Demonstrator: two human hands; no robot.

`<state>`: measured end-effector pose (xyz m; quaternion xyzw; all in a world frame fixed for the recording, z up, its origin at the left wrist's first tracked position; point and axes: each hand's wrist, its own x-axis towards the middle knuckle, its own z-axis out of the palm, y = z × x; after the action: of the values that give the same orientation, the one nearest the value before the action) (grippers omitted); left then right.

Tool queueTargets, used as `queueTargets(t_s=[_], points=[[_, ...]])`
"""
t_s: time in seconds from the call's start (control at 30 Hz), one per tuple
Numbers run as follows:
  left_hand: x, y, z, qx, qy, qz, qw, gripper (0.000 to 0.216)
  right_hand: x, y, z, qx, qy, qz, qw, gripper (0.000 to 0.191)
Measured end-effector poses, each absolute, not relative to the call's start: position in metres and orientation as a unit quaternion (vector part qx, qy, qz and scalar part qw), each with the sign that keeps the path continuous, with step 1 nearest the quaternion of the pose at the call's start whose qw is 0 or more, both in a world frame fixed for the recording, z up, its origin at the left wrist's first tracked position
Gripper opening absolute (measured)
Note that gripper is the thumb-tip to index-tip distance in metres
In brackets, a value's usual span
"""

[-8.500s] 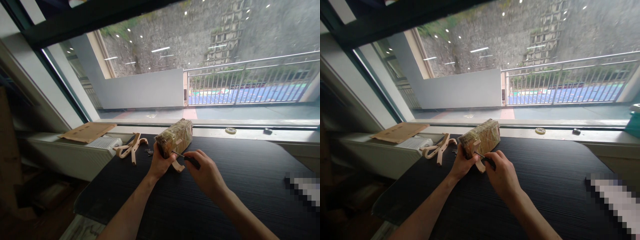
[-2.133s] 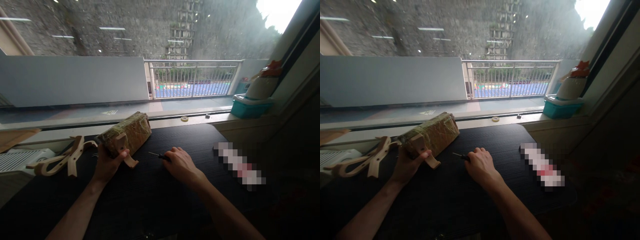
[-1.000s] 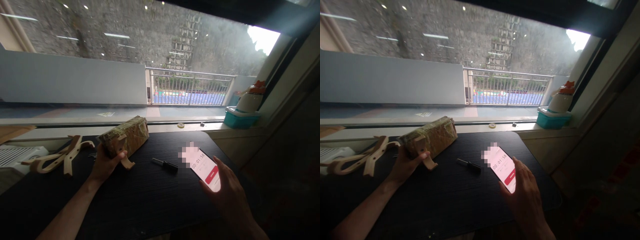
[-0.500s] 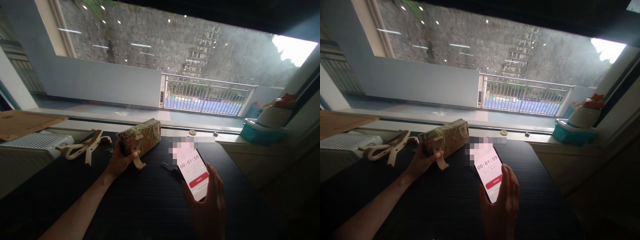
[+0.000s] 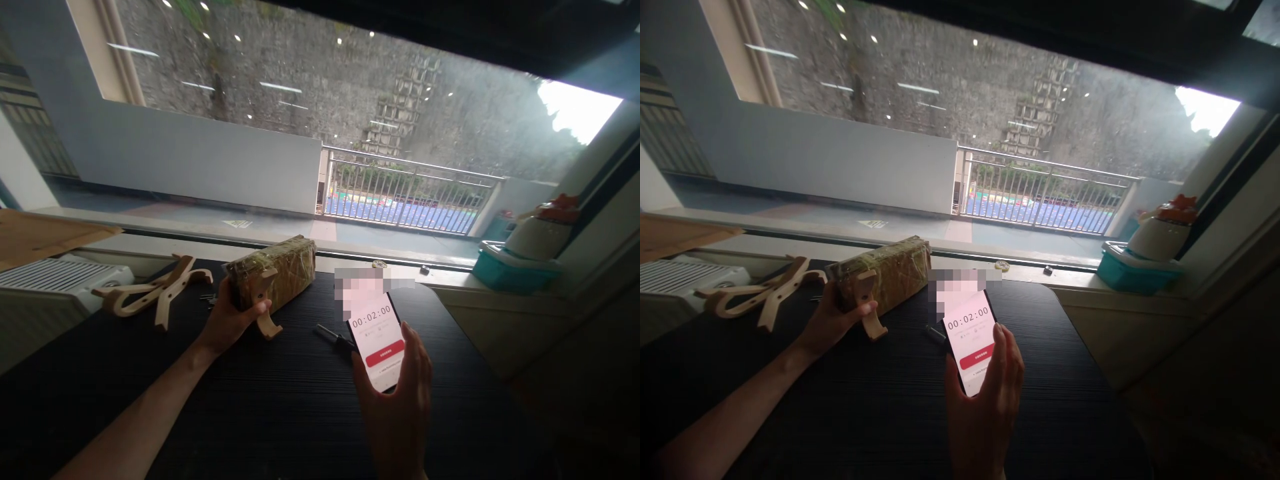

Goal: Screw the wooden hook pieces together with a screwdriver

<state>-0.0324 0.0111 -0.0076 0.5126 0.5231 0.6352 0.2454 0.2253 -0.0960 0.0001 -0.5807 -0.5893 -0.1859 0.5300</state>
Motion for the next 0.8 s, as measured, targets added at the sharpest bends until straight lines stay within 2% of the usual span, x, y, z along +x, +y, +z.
queueTargets(t_s=[0.5, 0.6, 0.8], points=[[-0.03, 0.008, -0.003, 0.529, 0.55, 0.603, 0.232, 0.061, 0.23, -0.093, -0.002, -0.593, -0.588, -0.174, 0.523, 0.069], [-0.031, 0.008, -0.001, 0.532, 0.559, 0.588, 0.242, 0.068, 0.258, -0.086, -0.001, -0.659, -0.575, -0.161, 0.457, 0.076], [-0.032, 0.009, -0.003, 0.531, 0.565, 0.585, 0.238, 0.069, 0.34, -0.079, -0.008, -0.818, -0.529, -0.082, 0.21, 0.078]])
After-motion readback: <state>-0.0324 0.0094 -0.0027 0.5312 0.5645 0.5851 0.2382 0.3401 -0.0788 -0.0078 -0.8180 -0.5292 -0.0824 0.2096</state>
